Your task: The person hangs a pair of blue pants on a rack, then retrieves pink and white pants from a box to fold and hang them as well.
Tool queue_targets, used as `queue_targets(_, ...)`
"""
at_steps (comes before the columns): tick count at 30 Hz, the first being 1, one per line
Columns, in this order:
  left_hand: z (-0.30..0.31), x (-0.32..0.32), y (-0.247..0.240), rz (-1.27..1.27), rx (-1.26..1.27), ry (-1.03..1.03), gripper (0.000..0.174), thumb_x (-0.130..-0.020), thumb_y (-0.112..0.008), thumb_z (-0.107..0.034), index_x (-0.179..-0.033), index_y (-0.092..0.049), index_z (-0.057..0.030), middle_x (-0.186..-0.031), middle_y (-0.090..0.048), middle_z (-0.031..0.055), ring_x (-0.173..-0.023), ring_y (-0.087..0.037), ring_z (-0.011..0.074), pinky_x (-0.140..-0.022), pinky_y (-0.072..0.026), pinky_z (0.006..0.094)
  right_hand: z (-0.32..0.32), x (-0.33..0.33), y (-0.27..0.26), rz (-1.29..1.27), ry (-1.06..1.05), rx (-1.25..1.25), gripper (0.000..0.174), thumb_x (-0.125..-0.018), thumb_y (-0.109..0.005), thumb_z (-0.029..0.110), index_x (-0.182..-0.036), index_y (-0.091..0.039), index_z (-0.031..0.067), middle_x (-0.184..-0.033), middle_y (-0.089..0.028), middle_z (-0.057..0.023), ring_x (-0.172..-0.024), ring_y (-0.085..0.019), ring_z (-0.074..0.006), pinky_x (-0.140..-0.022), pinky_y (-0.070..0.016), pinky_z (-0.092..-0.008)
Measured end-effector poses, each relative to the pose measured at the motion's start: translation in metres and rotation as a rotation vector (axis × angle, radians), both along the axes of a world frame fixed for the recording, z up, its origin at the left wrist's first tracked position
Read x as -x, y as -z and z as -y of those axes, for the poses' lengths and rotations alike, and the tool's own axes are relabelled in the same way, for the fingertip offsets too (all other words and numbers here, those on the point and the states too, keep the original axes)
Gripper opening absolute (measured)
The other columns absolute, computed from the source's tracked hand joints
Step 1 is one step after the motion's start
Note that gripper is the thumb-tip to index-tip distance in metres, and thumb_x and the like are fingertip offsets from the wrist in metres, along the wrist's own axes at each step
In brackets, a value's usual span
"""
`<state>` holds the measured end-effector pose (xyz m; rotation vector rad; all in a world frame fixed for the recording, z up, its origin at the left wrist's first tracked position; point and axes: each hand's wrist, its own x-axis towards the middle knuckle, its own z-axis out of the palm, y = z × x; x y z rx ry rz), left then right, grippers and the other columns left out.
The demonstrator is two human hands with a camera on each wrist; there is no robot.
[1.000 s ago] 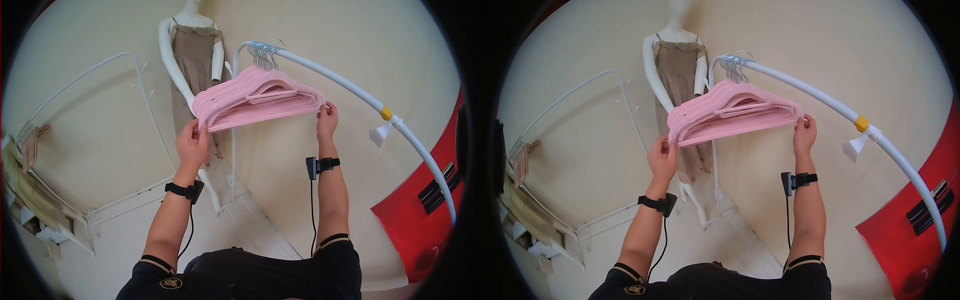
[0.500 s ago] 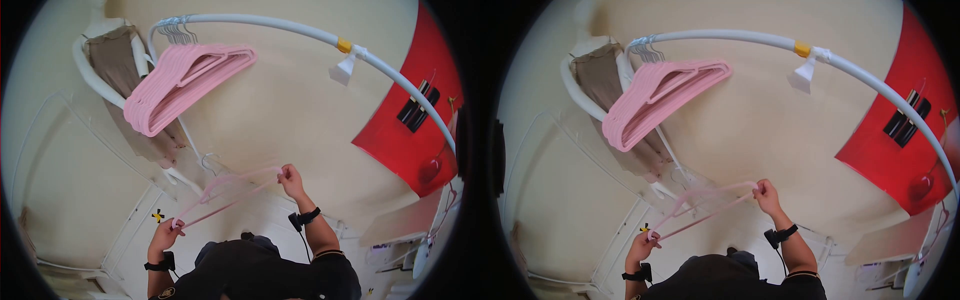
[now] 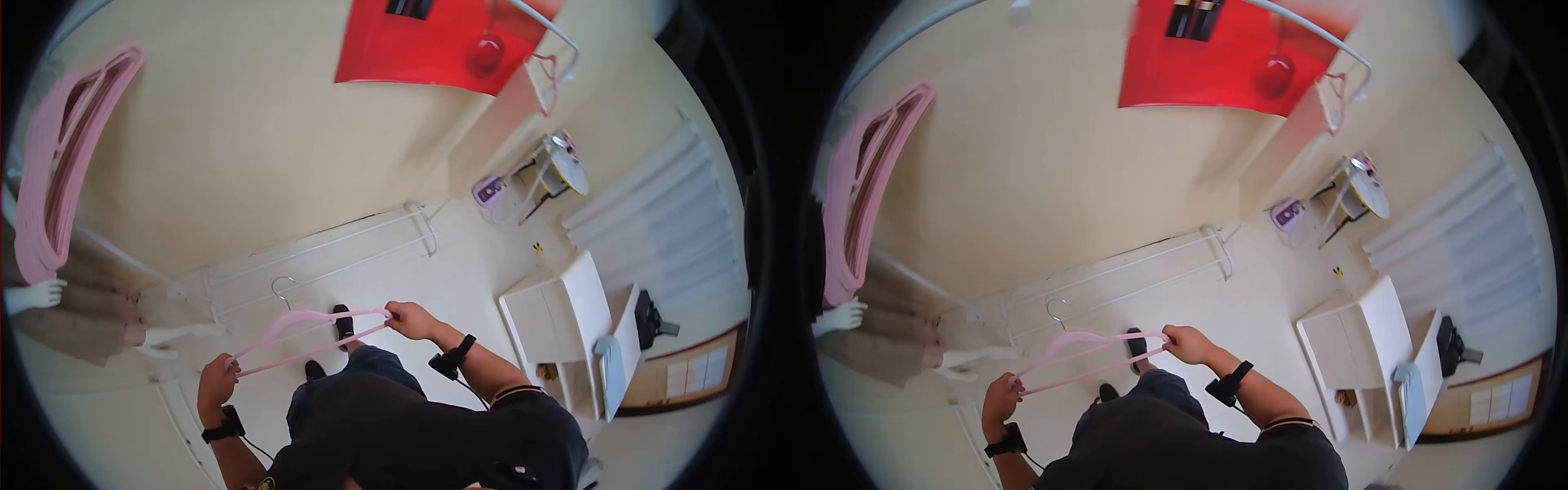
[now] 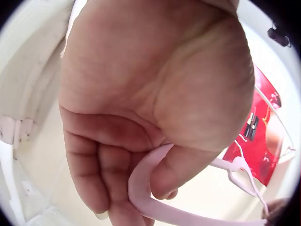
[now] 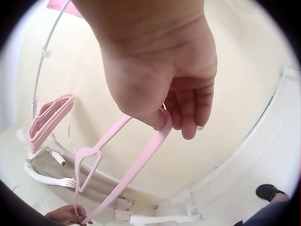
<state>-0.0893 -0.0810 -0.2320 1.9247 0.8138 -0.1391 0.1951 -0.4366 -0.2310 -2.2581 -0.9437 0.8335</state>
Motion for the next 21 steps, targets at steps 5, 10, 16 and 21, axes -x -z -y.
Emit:
queue_targets(5,0.036,-0.045,0.0,0.062,-0.153,0.347,0.012,-0.081,-0.049,-0.008,-0.085,-0.057,0.0,-0.07,-0.063,0.0131,-0.067,-0.063,0.0223,-0.061,-0.0493,0.0317,0.097,0.073,-0.003,0.082,0.265,0.006,0.014,-0.078,-0.058,0.015,-0.087,-0.054,0.0045,-0.07,-0.056,-0.0134,-0.066,-0.055,-0.0302,-0.061,-0.0431,-0.0377)
queue_targets(10,0.093,-0.072,-0.01,0.024,0.156,0.568,0.015,-0.083,-0.05,-0.01,-0.086,-0.059,0.0011,-0.076,-0.064,0.0097,-0.068,-0.061,0.0169,-0.062,-0.0491,0.0282,0.189,0.13,0.004,0.116,0.502,-0.037,0.015,-0.079,-0.057,0.016,-0.087,-0.053,0.0043,-0.072,-0.057,-0.0148,-0.07,-0.055,-0.0316,-0.062,-0.0428,-0.0381)
queue_targets(16,0.223,-0.08,-0.018,-0.139,0.415,0.918,0.021,-0.085,-0.047,-0.006,-0.099,-0.06,0.0015,-0.088,-0.063,0.0083,-0.076,-0.06,0.0158,-0.067,-0.0486,0.0264,0.326,0.197,0.02,0.206,0.752,-0.089,0.014,-0.08,-0.055,0.015,-0.09,-0.055,0.0044,-0.076,-0.058,-0.0137,-0.071,-0.056,-0.0294,-0.064,-0.0434,-0.0377)
queue_targets(21,0.367,-0.08,-0.02,-0.227,0.46,1.139,0.024,-0.091,-0.042,-0.014,-0.105,-0.055,0.0013,-0.105,-0.06,0.0088,-0.088,-0.059,0.0168,-0.072,-0.0468,0.0282,0.456,0.29,0.022,0.307,0.965,-0.1,0.013,-0.08,-0.055,0.014,-0.089,-0.056,0.0041,-0.075,-0.057,-0.0137,-0.07,-0.055,-0.0291,-0.063,-0.0434,-0.0374)
